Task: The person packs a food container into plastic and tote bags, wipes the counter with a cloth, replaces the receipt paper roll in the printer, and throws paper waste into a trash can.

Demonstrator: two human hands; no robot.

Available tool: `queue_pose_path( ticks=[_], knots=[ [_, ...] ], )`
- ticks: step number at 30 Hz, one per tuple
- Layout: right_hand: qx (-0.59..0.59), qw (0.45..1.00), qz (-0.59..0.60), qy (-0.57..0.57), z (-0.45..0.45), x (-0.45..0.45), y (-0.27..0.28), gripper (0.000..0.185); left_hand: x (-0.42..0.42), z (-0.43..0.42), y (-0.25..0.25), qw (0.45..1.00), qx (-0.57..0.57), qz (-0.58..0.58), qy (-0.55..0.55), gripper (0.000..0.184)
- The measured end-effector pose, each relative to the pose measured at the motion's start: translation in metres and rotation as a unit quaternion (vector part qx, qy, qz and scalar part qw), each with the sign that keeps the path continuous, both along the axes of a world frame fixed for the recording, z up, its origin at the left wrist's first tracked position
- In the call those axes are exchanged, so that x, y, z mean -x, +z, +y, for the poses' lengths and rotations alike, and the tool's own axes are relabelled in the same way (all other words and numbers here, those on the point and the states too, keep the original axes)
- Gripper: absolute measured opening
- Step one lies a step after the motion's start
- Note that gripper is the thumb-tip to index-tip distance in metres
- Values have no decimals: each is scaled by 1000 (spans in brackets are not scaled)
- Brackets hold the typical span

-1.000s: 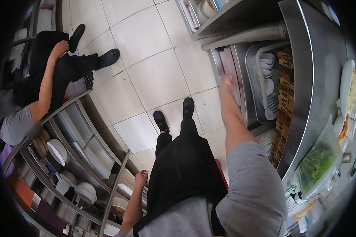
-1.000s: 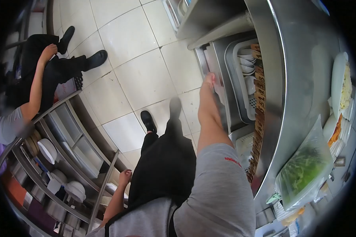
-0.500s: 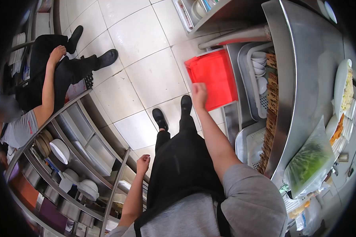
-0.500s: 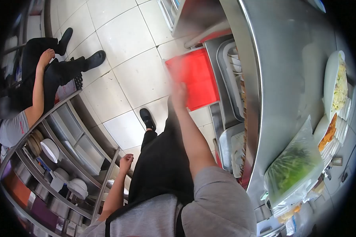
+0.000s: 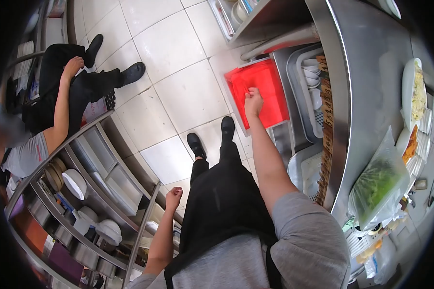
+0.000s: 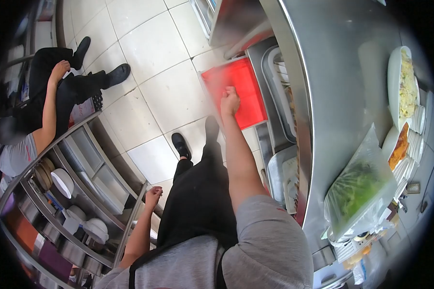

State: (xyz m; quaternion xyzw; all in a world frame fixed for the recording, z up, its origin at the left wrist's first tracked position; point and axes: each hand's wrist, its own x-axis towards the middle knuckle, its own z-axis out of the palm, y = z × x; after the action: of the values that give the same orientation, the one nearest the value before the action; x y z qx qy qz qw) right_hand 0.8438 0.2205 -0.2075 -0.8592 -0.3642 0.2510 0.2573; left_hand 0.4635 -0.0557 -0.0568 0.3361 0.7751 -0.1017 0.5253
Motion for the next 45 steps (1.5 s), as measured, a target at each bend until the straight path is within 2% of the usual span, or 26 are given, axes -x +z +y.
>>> queue_pose_path(
  ticks=[4, 8, 10, 11, 12, 13, 14, 16, 17, 18, 20, 21, 22, 24, 26, 28, 29, 30, 32, 33, 35, 37, 38, 40, 42, 45],
  knots=[
    [12, 998, 53, 23, 3, -15, 12, 13, -2, 5, 3, 999, -8, -30, 45, 23],
    [33, 994, 38, -92, -8, -1, 30, 4, -18, 23, 23, 996, -85, -17, -20, 23],
    [67, 946, 318, -5, -26, 56, 82, 11, -35, 47, 38, 988, -142, -31, -41, 34],
    [41, 931, 320, 171, -42, 87, 85, 7, -50, 66, 54, 983, -174, -43, -47, 46],
    [-2, 915, 335, 224, -56, 125, 111, 3, -63, 85, 72, 979, -190, -56, -43, 61],
    [38, 851, 497, 169, -71, 155, 138, 4, -67, 93, 73, 950, -290, -53, -102, 75],
    [34, 846, 500, 180, -79, 176, 173, 9, -78, 117, 97, 923, -356, -32, -143, 77],
    [21, 807, 569, 157, -91, 193, 239, 8, -82, 149, 134, 923, -373, -37, -88, 77],
    [9, 814, 557, 164, -97, 194, 263, 9, -85, 167, 168, 940, -333, -35, -69, 65],
    [-4, 823, 543, 166, -99, 191, 286, 9, -80, 172, 177, 932, -348, -51, -84, 65],
    [-88, 804, 567, 155, -108, 169, 328, 13, -69, 184, 193, 897, -366, 1, -248, 49],
    [-108, 868, 442, 196, -114, 151, 361, 12, -72, 189, 213, 889, -371, 2, -268, 36],
    [-118, 916, 308, 227, -120, 127, 394, 11, -73, 195, 225, 875, -385, -16, -292, 36],
    [-204, 948, 162, 184, -148, 86, 430, 11, -71, 207, 244, 830, -337, -14, -445, 36],
    [-295, 949, 23, 112, -181, 32, 456, 13, -85, 219, 273, 786, -347, -21, -511, 33],
    [-195, 970, -142, 22, -215, -35, 491, 12, -106, 235, 305, 722, -331, -91, -601, 32],
    [-182, 943, -272, -53, -235, -75, 481, 14, -122, 240, 324, 691, -331, -118, -631, 29],
    [-157, 926, -339, -54, -259, -112, 483, 21, -139, 245, 344, 679, -337, -118, -641, 29],
    [31, 880, -455, -133, -297, -158, 481, 32, -179, 252, 382, 602, -346, -197, -693, 26],
    [30, 877, -457, -145, -300, -166, 473, 32, -199, 253, 400, 577, -340, -213, -711, 25],
    [156, 913, -355, -128, -298, -180, 452, 38, -235, 252, 429, 534, -331, -271, -729, 26],
    [153, 892, -409, -115, -272, -187, 435, 32, -277, 245, 472, 475, -287, -365, -747, 27],
    [125, 886, -435, -102, -258, -196, 426, 28, -296, 239, 488, 467, -297, -364, -749, 27],
    [95, 896, -423, -97, -228, -212, 430, 25, -332, 234, 517, 367, -261, -366, -815, 28],
    [65, 915, -392, -72, -217, -231, 432, 20, -363, 223, 546, 311, -233, -497, -776, 16],
    [3, 930, -362, -60, -219, -249, 432, 17, -400, 222, 588, 279, -188, -540, -772, 16]
  ],
)
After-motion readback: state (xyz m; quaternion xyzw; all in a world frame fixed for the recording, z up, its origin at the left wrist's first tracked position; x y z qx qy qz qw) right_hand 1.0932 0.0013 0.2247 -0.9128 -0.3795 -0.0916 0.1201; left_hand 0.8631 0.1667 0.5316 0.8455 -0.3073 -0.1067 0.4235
